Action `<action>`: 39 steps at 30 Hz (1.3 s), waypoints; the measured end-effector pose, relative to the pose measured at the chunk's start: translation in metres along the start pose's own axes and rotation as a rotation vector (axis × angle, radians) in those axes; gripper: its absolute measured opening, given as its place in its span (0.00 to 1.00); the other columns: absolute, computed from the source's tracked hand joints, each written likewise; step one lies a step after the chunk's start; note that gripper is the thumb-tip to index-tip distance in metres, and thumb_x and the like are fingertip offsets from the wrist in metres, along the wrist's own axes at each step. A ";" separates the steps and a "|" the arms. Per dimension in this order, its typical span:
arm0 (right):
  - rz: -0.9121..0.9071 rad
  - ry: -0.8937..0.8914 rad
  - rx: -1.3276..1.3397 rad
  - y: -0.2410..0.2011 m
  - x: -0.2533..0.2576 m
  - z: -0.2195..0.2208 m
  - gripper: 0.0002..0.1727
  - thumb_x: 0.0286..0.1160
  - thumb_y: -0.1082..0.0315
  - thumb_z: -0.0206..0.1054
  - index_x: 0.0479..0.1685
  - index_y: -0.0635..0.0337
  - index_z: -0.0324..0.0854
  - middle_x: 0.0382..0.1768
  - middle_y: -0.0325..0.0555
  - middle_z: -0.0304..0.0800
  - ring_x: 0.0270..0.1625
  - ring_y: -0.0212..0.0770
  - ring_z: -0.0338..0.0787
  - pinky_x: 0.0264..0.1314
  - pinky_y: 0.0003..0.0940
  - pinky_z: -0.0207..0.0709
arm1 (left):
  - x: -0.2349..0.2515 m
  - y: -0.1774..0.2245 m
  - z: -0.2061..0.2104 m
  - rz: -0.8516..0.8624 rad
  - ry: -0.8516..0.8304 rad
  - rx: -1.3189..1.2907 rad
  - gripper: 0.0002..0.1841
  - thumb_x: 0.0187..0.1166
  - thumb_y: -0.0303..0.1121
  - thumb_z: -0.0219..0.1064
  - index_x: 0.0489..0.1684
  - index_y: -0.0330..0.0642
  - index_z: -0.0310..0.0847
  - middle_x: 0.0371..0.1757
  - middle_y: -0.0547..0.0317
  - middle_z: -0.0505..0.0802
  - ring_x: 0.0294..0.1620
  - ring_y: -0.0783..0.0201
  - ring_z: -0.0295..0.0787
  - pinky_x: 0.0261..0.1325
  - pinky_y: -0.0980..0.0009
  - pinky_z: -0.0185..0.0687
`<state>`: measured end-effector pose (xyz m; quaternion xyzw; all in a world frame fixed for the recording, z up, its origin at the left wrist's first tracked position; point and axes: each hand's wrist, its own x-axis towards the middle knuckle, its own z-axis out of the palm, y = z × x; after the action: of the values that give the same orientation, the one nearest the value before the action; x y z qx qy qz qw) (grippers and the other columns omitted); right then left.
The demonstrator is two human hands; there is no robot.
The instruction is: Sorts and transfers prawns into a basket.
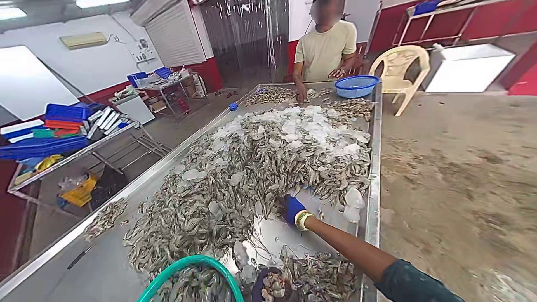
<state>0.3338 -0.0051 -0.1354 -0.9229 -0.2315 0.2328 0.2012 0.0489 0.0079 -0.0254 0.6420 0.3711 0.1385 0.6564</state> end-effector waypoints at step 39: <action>-0.231 -0.220 -0.328 0.036 -0.102 -0.005 0.19 0.86 0.55 0.62 0.63 0.54 0.88 0.67 0.63 0.87 0.72 0.67 0.84 0.72 0.68 0.75 | -0.008 -0.079 -0.031 0.073 0.076 -0.150 0.19 0.75 0.21 0.68 0.63 0.24 0.77 0.50 0.46 0.93 0.50 0.62 0.92 0.59 0.63 0.89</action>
<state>0.2686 -0.0884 -0.1141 -0.8796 -0.3910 0.2667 0.0475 0.0000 0.0146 -0.0948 0.5985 0.3608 0.2140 0.6825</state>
